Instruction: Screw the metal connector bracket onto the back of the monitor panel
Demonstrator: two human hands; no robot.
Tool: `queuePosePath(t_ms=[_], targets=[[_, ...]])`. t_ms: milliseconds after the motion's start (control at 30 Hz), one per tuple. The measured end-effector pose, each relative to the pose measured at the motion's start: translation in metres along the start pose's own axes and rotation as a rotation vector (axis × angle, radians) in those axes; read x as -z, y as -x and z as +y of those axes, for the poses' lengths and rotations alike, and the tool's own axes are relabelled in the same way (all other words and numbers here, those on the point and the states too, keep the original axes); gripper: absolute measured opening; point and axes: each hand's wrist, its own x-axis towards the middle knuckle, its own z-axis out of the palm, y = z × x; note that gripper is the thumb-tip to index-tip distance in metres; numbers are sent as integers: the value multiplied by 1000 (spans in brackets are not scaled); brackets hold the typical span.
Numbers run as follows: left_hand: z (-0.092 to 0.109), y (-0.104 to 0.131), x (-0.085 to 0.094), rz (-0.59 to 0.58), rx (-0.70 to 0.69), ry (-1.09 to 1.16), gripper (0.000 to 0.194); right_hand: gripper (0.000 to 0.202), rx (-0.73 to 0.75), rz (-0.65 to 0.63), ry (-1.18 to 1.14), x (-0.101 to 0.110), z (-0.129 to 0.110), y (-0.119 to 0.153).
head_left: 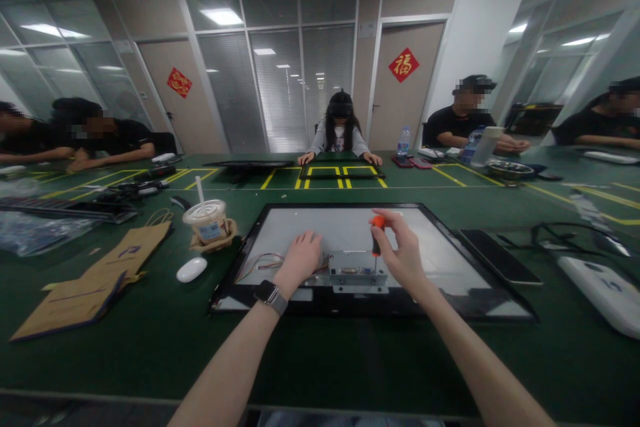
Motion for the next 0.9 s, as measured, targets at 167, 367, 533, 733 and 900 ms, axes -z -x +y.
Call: queuePosePath(t_ms=[167,367,533,733,900], targets=[[-1,0,0,2,-8,4,41,17,36,-65,-16,1,-2,0],[1,0,1,-2,4,-3,40,20,50,-41,62,-3,1,-1],[0,0,-3,26,-16,-23,40,19,52,-13,87,-4,2,0],[0,0,-3,3,-30,-19,41,20,116,-36,129,-1,1,4],[0,0,-1,-5,-21,-28,43,23,132,-74,115,3,6,7]])
